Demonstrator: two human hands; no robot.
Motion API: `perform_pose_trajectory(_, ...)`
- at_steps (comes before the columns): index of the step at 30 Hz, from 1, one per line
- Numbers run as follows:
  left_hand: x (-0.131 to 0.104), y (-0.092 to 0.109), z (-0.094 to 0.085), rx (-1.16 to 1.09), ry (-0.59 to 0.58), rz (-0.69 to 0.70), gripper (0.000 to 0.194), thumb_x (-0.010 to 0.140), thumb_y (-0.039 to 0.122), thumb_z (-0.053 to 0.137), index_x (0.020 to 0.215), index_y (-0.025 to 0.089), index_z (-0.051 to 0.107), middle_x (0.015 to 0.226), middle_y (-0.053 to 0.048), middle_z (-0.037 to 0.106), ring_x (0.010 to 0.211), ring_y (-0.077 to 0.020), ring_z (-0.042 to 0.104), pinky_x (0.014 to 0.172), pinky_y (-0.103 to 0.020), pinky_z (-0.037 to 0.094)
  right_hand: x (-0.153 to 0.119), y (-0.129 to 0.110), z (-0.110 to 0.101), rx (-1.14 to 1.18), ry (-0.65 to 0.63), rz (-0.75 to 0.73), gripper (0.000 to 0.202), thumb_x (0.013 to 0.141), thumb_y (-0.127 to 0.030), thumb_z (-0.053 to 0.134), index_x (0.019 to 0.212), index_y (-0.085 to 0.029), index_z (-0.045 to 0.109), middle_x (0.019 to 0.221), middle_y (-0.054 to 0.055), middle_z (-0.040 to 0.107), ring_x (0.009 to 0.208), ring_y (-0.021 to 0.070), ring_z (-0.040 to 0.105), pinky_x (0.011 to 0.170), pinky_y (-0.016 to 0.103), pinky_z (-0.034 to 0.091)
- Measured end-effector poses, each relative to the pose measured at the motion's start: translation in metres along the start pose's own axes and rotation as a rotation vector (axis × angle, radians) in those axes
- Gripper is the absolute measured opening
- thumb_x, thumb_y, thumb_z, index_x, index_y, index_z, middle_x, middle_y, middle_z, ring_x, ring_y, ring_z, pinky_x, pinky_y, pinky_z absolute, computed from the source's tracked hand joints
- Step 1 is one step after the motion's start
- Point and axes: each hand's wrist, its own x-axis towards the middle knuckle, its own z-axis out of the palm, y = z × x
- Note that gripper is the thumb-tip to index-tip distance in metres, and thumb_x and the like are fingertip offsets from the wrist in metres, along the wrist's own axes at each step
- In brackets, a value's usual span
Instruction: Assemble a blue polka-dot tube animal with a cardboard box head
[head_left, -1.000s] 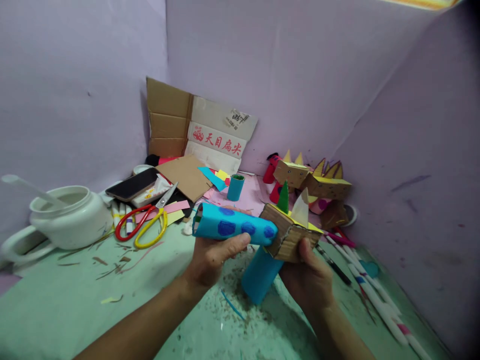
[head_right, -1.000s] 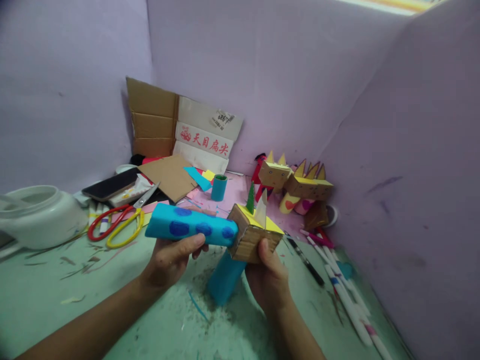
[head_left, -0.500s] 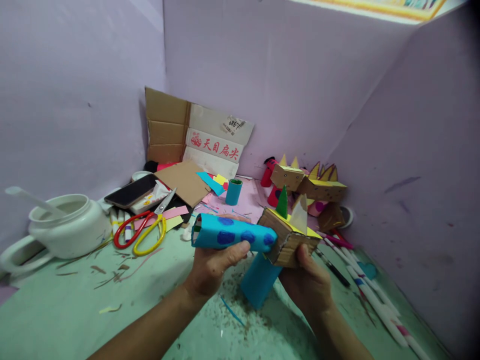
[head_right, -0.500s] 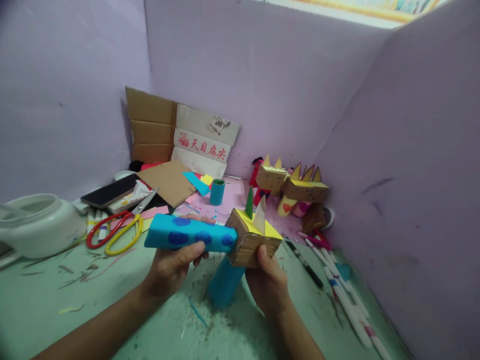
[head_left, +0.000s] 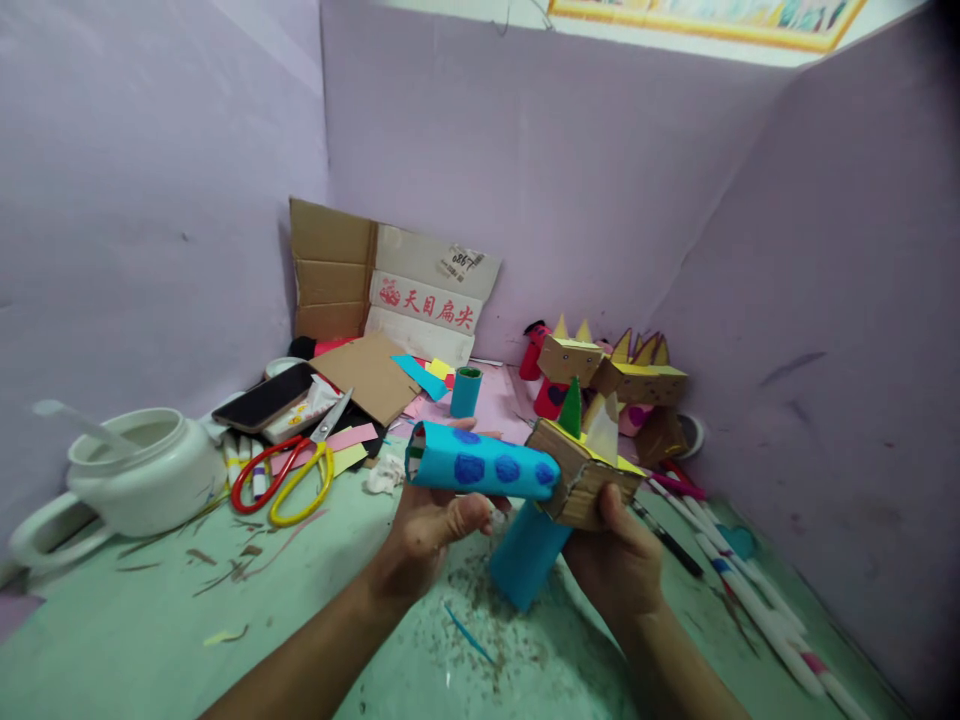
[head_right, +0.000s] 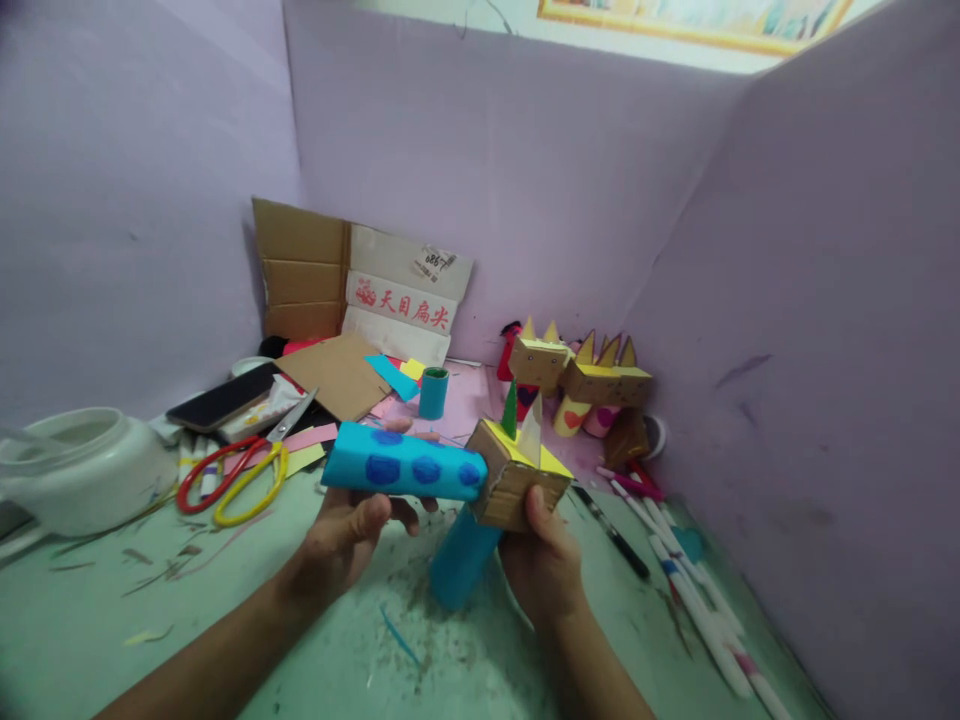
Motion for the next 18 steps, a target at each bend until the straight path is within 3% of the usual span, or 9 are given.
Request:
perform_pose_trajectory(7, 0.010, 0.029, -0.008, -0.059, 0.161, -0.103, 0.059, 0.074, 0.062, 0.049, 0.111, 0.018, 0.058, 0.112, -0.015, 0.060, 0.074, -0.0256, 0.063, 0.042, -0.030, 0.049, 0.002, -0.001, -0.002, -0.055, -0.020, -0.045, 0.048, 0.067, -0.045, 0.069, 0.111, -0.026, 0.063, 0.100, 0.003, 0.070, 0.095, 0.0281, 0.063, 0.092, 0.045, 0.044)
perform_pose_trajectory(12, 0.014, 0.043, -0.018, 0.165, 0.233, -0.134, 0.047, 0.073, 0.052, 0.056, 0.100, 0.013, 0.060, 0.111, -0.013, 0.059, 0.073, -0.0200, 0.059, 0.038, -0.025, 0.049, -0.002, -0.010, 0.004, -0.161, -0.135, -0.110, 0.052, 0.061, -0.041, 0.074, 0.109, -0.026, 0.063, 0.105, 0.005, 0.069, 0.105, 0.0298, 0.057, 0.092, 0.043, 0.044)
perform_pose_trajectory(16, 0.012, 0.046, -0.020, 0.358, 0.223, -0.134, 0.040, 0.068, 0.047, 0.065, 0.092, 0.016, 0.059, 0.099, -0.008, 0.059, 0.064, -0.0155, 0.056, 0.036, -0.022, 0.047, -0.005, -0.009, 0.000, -0.254, -0.206, -0.120, 0.051, 0.057, -0.039, 0.077, 0.105, -0.024, 0.066, 0.099, 0.007, 0.070, 0.092, 0.0305, 0.062, 0.082, 0.044, 0.049)
perform_pose_trajectory(18, 0.010, 0.045, -0.019, 0.431, 0.238, -0.087, 0.037, 0.067, 0.045, 0.066, 0.087, 0.016, 0.058, 0.090, -0.005, 0.059, 0.059, -0.0144, 0.056, 0.035, -0.022, 0.046, -0.005, -0.006, -0.009, -0.271, -0.181, -0.111, 0.049, 0.053, -0.035, 0.081, 0.099, -0.023, 0.068, 0.092, 0.008, 0.072, 0.083, 0.0310, 0.064, 0.075, 0.045, 0.052)
